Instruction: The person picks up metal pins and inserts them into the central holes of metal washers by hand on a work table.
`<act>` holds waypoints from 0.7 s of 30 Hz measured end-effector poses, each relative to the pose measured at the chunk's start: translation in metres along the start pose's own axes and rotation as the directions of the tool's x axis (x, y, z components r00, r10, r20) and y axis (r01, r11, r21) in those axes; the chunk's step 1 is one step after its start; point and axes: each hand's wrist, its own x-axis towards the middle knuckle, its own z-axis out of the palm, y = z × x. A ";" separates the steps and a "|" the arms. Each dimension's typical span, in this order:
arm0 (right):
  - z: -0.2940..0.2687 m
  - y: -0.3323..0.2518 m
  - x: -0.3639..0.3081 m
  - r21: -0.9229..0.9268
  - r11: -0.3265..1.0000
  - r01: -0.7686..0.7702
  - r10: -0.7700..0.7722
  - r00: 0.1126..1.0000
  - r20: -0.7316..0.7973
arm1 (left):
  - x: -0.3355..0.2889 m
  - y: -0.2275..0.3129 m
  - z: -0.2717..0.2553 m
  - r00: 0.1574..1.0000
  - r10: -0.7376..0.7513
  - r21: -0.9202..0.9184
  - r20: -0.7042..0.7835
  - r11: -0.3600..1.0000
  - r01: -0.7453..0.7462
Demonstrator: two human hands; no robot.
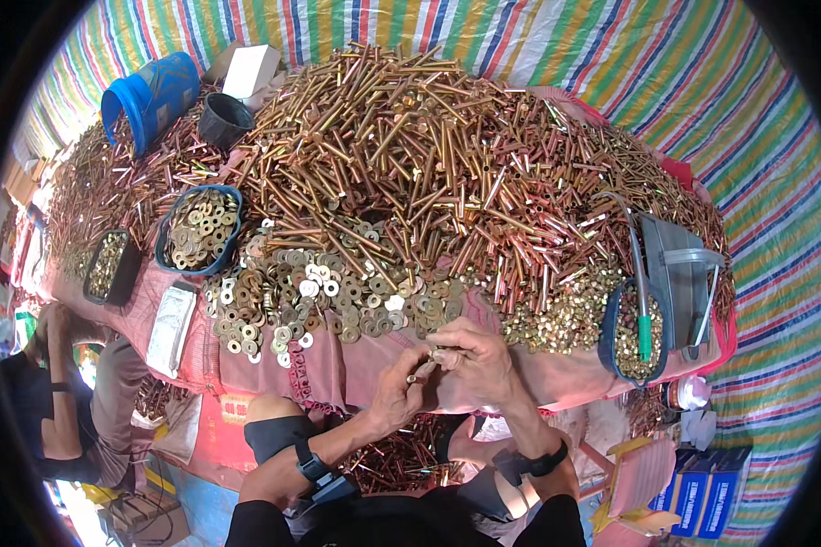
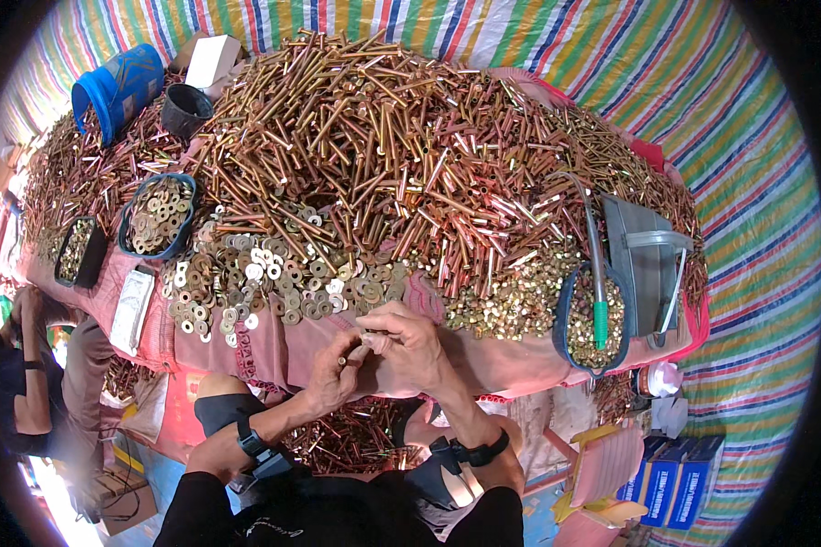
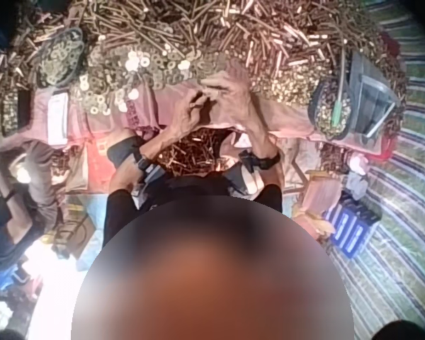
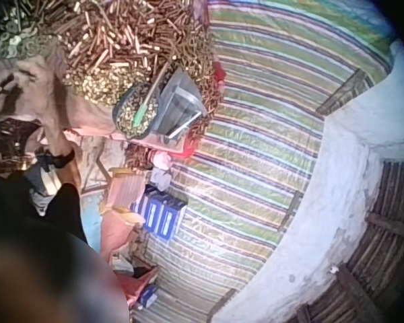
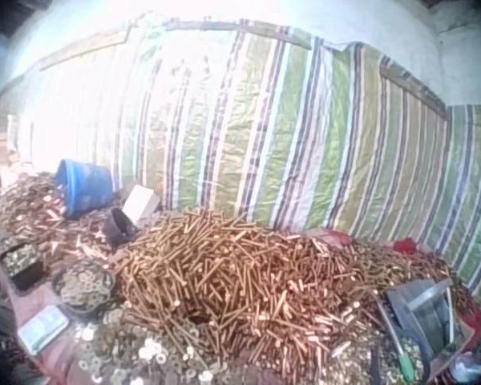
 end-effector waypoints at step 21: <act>0.007 -0.018 -0.001 -0.233 0.972 -0.027 0.021 0.999 -0.031 | 0.005 -0.007 -0.001 0.999 0.043 0.010 -0.018 0.999 -0.043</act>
